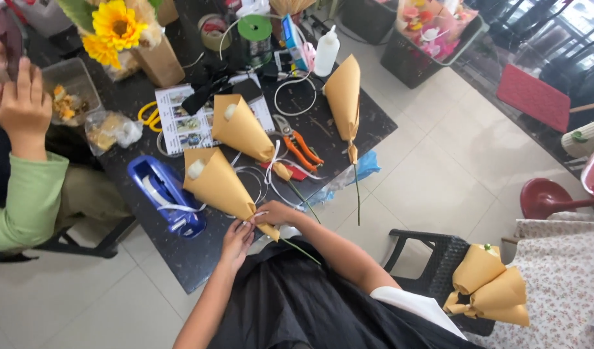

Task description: The person wraps a flower stem in brown paper, then ties a white ribbon around the base of the cone. They repeat this process for several flowers, adjusting the ribbons and placing the finished items on the table.

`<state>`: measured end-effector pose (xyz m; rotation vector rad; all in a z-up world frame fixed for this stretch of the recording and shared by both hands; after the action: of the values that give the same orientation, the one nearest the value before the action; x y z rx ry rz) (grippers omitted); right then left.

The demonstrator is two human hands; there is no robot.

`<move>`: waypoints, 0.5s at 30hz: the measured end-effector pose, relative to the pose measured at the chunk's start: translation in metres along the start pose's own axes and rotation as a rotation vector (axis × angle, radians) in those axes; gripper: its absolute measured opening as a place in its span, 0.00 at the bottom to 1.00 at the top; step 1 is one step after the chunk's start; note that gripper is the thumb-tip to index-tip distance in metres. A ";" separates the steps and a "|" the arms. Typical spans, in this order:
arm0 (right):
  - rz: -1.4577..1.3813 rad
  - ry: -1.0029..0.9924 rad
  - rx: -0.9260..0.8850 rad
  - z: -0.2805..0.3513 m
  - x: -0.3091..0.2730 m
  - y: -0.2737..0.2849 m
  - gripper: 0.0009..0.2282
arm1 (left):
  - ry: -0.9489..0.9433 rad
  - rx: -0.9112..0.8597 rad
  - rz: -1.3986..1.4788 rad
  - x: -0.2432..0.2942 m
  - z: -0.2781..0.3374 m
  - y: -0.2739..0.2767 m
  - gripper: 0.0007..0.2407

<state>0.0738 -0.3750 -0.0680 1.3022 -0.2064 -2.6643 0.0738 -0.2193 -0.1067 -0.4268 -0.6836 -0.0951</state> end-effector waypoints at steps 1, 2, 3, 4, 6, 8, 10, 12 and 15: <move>0.002 0.004 0.007 0.007 -0.009 0.002 0.15 | -0.005 -0.006 -0.002 0.001 -0.001 0.000 0.24; -0.001 -0.003 0.005 0.014 -0.017 0.004 0.16 | -0.015 0.009 -0.013 0.003 -0.001 0.002 0.22; -0.003 -0.014 -0.002 0.022 -0.022 0.001 0.18 | -0.020 0.029 -0.022 0.001 0.001 0.006 0.19; -0.002 -0.014 0.001 0.022 -0.022 0.002 0.18 | -0.021 0.027 -0.022 0.003 0.006 0.005 0.19; -0.010 0.005 -0.023 0.020 -0.024 0.002 0.16 | -0.004 0.045 -0.049 0.007 0.014 0.002 0.17; -0.021 0.001 -0.016 0.025 -0.027 0.001 0.16 | 0.006 0.056 -0.065 0.008 0.014 0.002 0.16; -0.033 0.000 -0.011 0.025 -0.027 0.001 0.16 | 0.015 0.069 -0.080 0.012 0.022 0.000 0.15; 0.006 0.012 -0.004 0.021 -0.025 0.001 0.15 | 0.029 0.099 -0.106 0.019 0.036 -0.004 0.14; 0.029 0.038 -0.009 0.022 -0.029 0.001 0.16 | 0.019 0.105 -0.135 0.018 0.036 -0.001 0.12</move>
<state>0.0742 -0.3688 -0.0320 1.3357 -0.2073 -2.6109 0.0662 -0.2043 -0.0705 -0.2785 -0.6948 -0.1901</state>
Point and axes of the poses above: each hand's wrist, its own z-axis away from the middle knuckle, its own y-axis out of the back of the hand, x = y × z, the point moved 9 cm from there along -z, towards the middle knuckle, and after that the axes turned 6 degrees about -z, right-handed, at the moved point
